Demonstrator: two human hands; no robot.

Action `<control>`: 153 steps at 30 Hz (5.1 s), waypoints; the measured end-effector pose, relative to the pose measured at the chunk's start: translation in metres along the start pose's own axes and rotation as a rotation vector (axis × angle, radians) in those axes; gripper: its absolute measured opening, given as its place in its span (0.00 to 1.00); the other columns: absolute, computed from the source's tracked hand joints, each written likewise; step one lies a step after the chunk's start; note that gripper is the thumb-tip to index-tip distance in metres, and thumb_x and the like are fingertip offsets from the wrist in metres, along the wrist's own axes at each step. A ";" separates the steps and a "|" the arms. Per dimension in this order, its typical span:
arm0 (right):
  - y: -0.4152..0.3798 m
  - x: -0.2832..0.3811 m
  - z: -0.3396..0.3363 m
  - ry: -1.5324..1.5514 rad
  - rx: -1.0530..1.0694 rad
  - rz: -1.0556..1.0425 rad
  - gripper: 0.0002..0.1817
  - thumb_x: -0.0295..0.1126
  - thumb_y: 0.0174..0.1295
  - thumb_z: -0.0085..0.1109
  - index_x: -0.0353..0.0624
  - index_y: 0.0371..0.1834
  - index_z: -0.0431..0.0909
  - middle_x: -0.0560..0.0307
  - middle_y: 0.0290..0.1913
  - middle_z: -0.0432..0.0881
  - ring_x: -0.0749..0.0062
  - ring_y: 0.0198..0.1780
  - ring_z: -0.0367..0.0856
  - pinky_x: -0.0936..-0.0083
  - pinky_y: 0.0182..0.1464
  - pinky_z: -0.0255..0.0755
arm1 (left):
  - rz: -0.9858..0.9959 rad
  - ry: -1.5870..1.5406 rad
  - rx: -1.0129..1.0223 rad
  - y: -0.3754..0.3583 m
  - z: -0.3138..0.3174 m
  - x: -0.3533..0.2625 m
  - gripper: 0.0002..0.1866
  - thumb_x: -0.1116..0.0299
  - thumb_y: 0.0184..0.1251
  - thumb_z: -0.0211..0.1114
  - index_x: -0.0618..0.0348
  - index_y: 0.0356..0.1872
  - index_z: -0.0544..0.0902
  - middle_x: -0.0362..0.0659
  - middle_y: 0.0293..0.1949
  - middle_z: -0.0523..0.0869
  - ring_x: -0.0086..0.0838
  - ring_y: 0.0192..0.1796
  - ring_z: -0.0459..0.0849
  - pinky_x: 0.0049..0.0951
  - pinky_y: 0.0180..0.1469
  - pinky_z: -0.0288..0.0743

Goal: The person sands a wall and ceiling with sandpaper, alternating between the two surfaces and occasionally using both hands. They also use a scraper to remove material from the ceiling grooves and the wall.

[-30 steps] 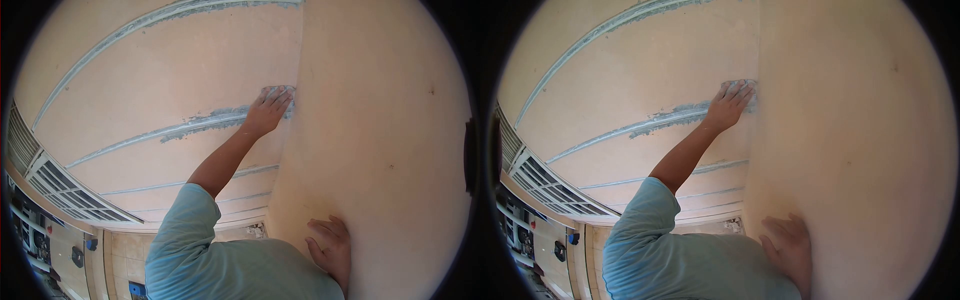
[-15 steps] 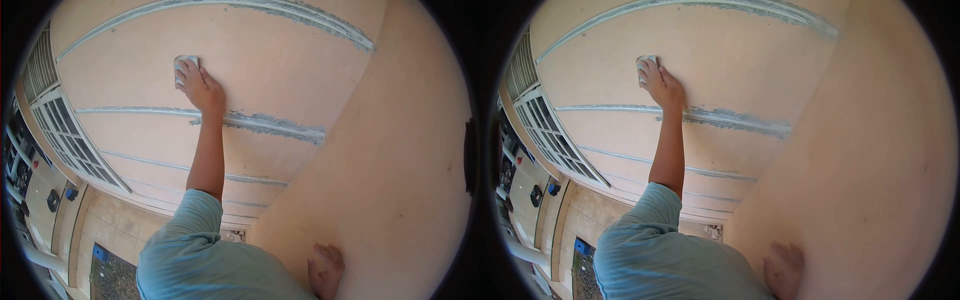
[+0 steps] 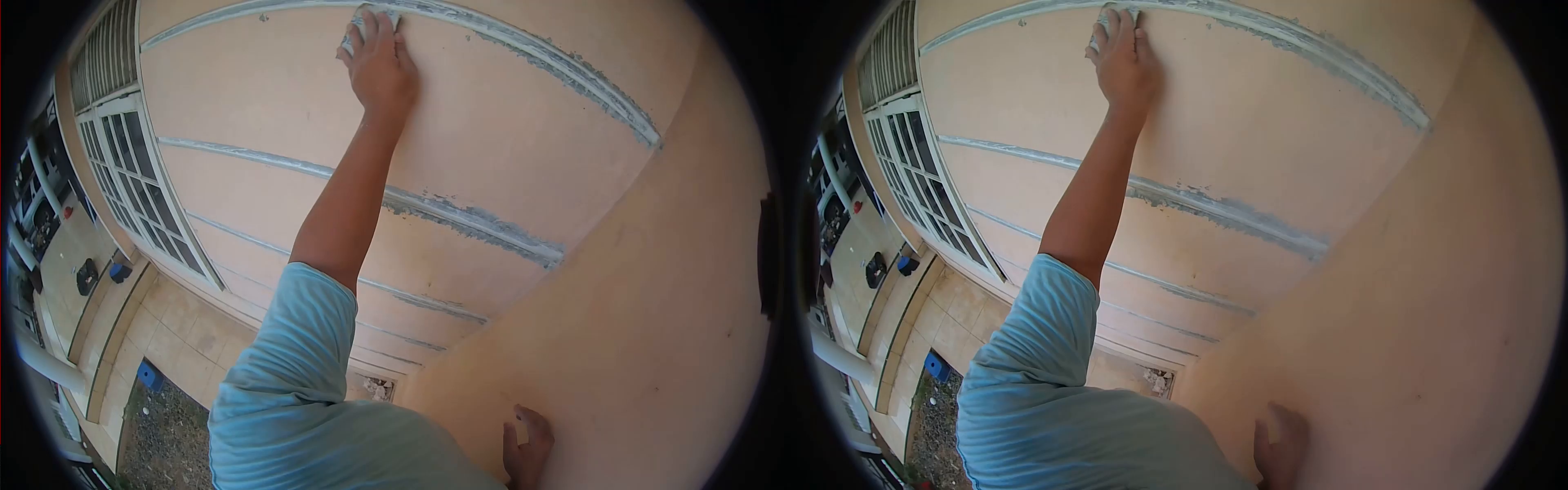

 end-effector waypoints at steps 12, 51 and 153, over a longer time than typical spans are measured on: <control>0.075 0.009 0.076 0.220 0.114 -0.039 0.17 0.35 0.60 0.70 0.45 0.52 0.86 0.50 0.50 0.89 0.50 0.55 0.83 0.57 0.64 0.73 | 0.792 -0.311 0.251 -0.081 0.004 -0.086 0.21 0.62 0.64 0.67 0.43 0.60 0.84 0.39 0.64 0.83 0.35 0.67 0.81 0.46 0.73 0.72; 0.408 0.081 0.010 1.323 -0.240 -0.200 0.14 0.35 0.75 0.59 0.35 0.53 0.78 0.53 0.46 0.86 0.71 0.42 0.87 0.73 0.39 0.84 | 0.709 0.002 0.115 -0.083 0.014 -0.084 0.34 0.24 0.64 0.58 0.28 0.64 0.82 0.49 0.74 0.73 0.52 0.73 0.71 0.57 0.73 0.62; 0.293 0.104 0.181 0.052 -0.438 -0.604 0.44 0.56 0.69 0.59 0.31 0.77 0.62 0.34 0.79 0.63 0.41 0.82 0.56 0.40 0.80 0.47 | 0.447 0.232 0.156 -0.023 -0.020 0.059 0.37 0.49 0.73 0.55 0.56 0.80 0.65 0.54 0.80 0.63 0.53 0.81 0.60 0.66 0.77 0.50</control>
Point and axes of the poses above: each hand's wrist, its own y-axis towards the middle knuckle, its own z-axis out of the palm, x = y × z, the point moved 4 cm from there along y, towards the middle knuckle
